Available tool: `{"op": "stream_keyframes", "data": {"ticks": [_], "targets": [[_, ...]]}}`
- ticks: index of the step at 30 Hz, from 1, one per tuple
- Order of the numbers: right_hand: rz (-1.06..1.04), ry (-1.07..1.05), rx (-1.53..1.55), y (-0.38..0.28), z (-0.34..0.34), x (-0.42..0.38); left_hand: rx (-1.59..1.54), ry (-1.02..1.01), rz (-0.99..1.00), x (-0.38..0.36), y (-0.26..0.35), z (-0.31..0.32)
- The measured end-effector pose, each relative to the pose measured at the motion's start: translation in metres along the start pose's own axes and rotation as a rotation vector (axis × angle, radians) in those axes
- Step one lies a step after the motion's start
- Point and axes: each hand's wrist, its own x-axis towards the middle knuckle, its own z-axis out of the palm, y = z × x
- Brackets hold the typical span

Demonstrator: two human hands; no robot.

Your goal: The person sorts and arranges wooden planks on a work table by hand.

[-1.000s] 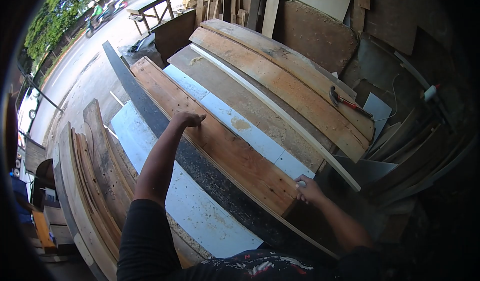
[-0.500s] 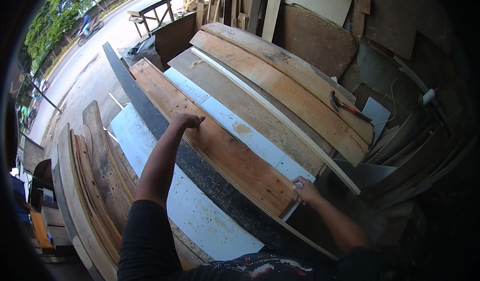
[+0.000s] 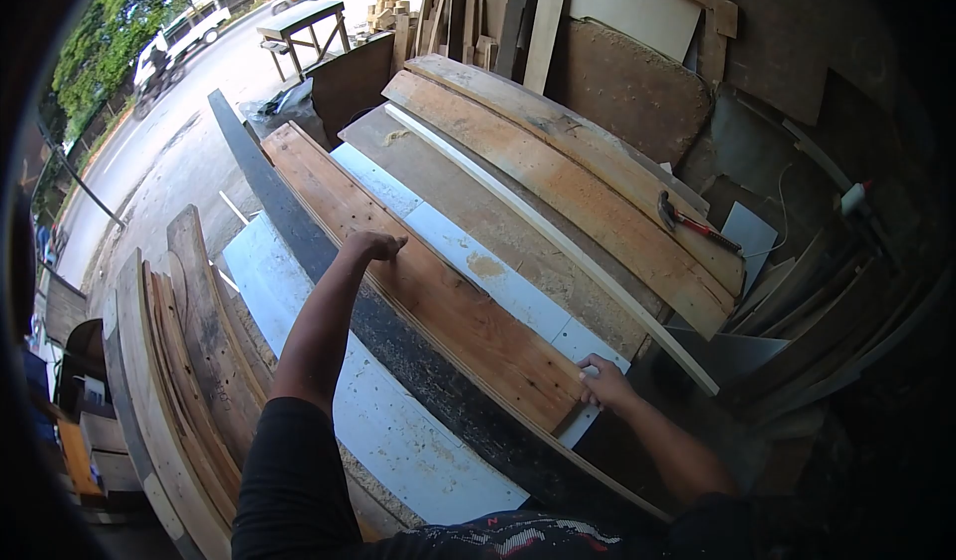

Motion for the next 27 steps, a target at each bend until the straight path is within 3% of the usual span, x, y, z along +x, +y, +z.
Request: {"op": "stream_keyframes", "data": {"ticks": [15,18,20,23,27], "targets": [[-0.053,-0.045,0.006,-0.017,0.011,0.027,0.002,-0.022,-0.09,0.014,-0.017,-0.007],[-0.064,-0.041,0.01,-0.017,0.013,0.029,0.04,-0.002,-0.091,-0.029,-0.004,-0.026],[-0.074,-0.042,0.025,-0.015,0.014,0.031,0.069,0.0,-0.05,0.016,-0.014,-0.002],[-0.084,-0.038,0.043,-0.014,0.015,0.029,0.096,-0.024,-0.023,0.019,-0.006,0.01],[-0.113,-0.065,0.048,-0.014,0.012,0.026,0.072,-0.02,0.031,-0.046,0.042,0.004]]}}
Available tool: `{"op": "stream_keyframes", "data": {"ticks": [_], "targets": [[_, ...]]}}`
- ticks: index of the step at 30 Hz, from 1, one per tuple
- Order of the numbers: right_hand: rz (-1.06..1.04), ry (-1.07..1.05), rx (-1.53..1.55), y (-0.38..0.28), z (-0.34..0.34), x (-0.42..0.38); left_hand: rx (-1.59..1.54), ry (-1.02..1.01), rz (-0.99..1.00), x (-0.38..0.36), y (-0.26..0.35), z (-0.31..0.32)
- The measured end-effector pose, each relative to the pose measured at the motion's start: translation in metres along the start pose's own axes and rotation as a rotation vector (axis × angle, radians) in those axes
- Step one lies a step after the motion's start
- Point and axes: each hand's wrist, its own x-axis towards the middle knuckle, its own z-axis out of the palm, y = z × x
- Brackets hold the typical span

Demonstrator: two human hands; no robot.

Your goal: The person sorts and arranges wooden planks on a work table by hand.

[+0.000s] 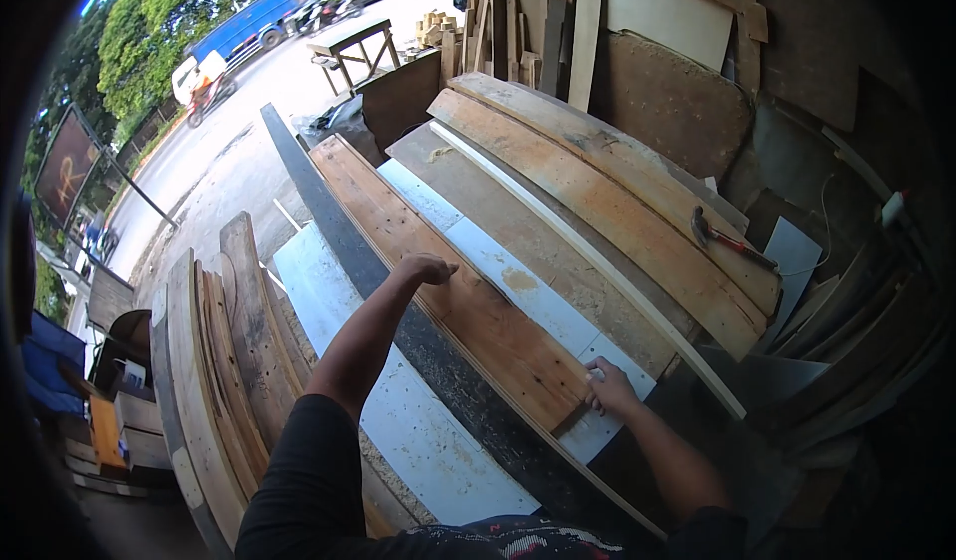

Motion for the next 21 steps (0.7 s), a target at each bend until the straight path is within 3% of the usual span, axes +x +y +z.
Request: {"op": "stream_keyframes", "data": {"ticks": [3,6,9,16,21], "targets": [[0.002,-0.058,-0.09,0.003,-0.006,-0.002,-0.002,-0.008,0.008,0.009,0.005,0.013],[-0.39,0.377,-0.798,-0.012,0.001,-0.039,0.023,-0.017,-0.025,0.022,0.002,0.023],[-0.556,-0.055,-0.661,-0.045,0.008,-0.107,0.035,-0.018,-0.049,0.02,0.001,0.021],[-0.673,-0.087,-0.748,-0.022,0.049,-0.114,0.035,-0.055,-0.063,0.0,0.015,0.005],[-0.7,-0.086,-0.719,-0.043,0.062,-0.083,0.033,-0.059,-0.029,0.047,0.001,0.026]]}}
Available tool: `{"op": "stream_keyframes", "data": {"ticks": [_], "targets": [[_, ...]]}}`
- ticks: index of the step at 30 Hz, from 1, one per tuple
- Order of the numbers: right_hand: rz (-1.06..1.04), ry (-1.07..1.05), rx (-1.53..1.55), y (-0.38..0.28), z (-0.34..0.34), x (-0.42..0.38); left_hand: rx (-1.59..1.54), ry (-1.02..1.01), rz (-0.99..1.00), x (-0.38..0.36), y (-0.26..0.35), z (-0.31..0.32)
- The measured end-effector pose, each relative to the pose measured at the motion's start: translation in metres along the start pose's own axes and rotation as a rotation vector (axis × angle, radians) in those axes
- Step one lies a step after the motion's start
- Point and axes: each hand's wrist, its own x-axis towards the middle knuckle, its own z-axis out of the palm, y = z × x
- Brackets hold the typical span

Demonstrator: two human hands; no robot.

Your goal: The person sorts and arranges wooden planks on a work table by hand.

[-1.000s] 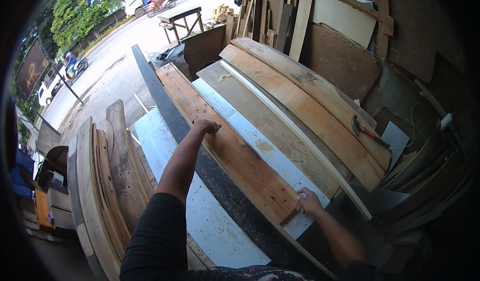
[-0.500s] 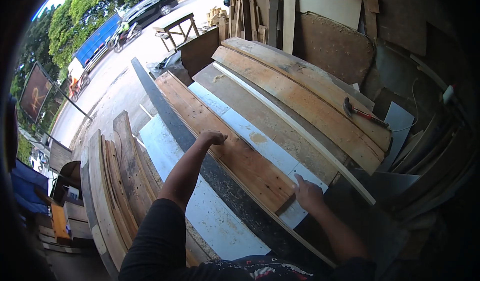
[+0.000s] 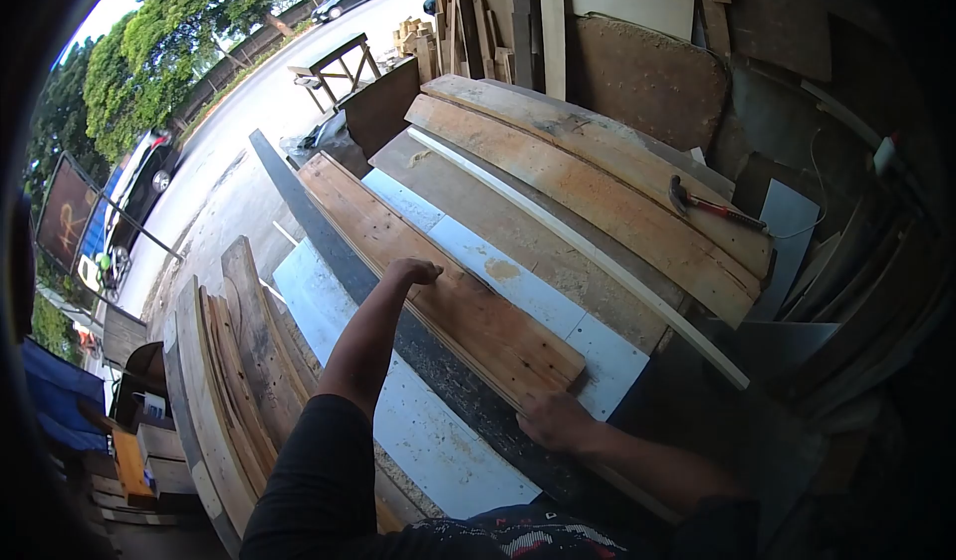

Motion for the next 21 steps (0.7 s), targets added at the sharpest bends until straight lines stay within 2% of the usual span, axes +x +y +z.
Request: {"op": "stream_keyframes", "data": {"ticks": [4,7,10,13,15,16,17,19,21], "targets": [[-0.061,0.049,0.006,-0.005,0.005,0.048,-0.005,0.008,-0.022,-0.01,0.0,-0.004],[-0.093,0.078,0.014,-0.003,0.01,0.078,0.066,-0.001,0.053,0.029,-0.016,0.01],[-0.085,0.065,0.023,-0.008,0.007,0.101,0.12,-0.033,0.197,0.02,-0.022,0.007],[-0.062,0.024,0.062,-0.011,0.001,0.098,-0.016,-0.108,-0.06,-0.038,0.012,-0.021],[-0.044,0.033,0.181,-0.003,-0.024,0.078,-0.026,-0.061,0.033,0.036,-0.038,0.014],[0.012,0.039,0.235,0.01,-0.032,0.07,-0.037,-0.038,0.082,0.061,-0.056,0.027],[0.064,0.039,0.283,0.028,-0.038,0.058,-0.023,-0.018,0.038,0.047,-0.046,0.024],[0.234,0.08,0.173,0.072,-0.045,0.028,-0.01,0.024,-0.059,-0.004,-0.009,0.006],[0.469,0.009,0.017,0.106,-0.042,0.002,-0.007,0.015,-0.062,-0.009,-0.005,0.002]]}}
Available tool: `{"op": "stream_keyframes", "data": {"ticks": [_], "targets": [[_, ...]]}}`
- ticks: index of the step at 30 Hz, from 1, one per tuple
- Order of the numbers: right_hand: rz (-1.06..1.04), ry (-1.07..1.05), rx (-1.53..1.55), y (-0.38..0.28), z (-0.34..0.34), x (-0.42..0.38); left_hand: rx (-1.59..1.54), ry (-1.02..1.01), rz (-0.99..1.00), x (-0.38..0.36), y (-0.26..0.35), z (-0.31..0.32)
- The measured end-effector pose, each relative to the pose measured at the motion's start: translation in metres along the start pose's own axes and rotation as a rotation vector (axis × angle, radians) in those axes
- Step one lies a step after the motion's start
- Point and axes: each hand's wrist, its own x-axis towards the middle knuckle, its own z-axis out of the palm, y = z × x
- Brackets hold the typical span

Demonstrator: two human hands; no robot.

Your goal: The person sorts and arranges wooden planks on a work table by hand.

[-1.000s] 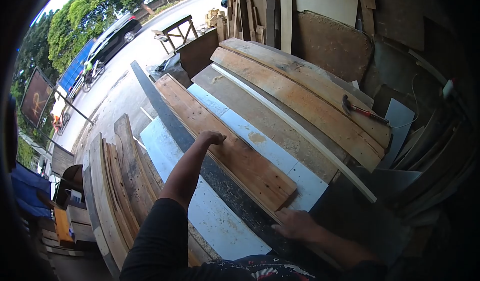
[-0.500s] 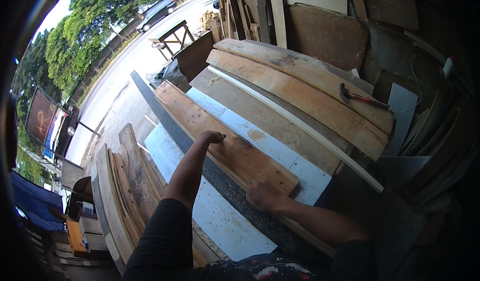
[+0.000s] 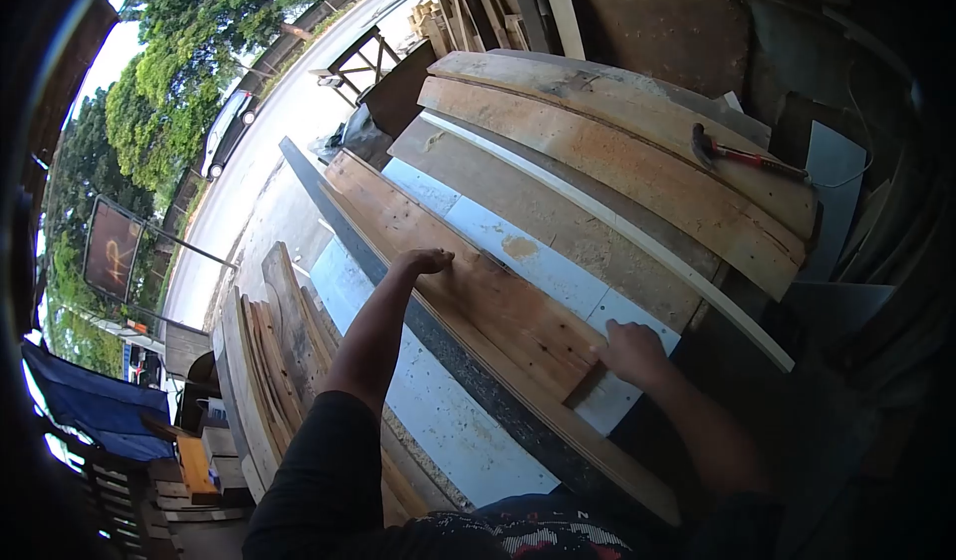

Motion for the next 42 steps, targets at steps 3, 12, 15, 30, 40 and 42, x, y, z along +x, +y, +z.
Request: {"op": "stream_keyframes", "data": {"ticks": [3,12,15,30,40,42], "targets": [[0.004,0.101,0.029,0.032,0.024,-0.01,0.018,-0.048,-0.002,-0.001,0.008,-0.01],[0.122,-0.088,0.871,0.031,0.05,0.004,0.014,-0.082,-0.041,0.046,-0.015,0.015],[0.098,-0.074,0.94,0.03,0.063,0.015,0.006,-0.086,-0.021,0.028,-0.008,0.012],[0.126,-0.07,0.93,0.008,0.06,0.037,0.087,-0.002,0.092,0.008,0.001,0.0],[0.128,-0.067,0.975,-0.007,0.063,0.058,0.045,0.081,0.055,-0.031,-0.006,-0.027],[0.113,-0.067,0.962,-0.01,0.063,0.063,0.024,0.106,0.031,-0.028,-0.012,-0.027]]}}
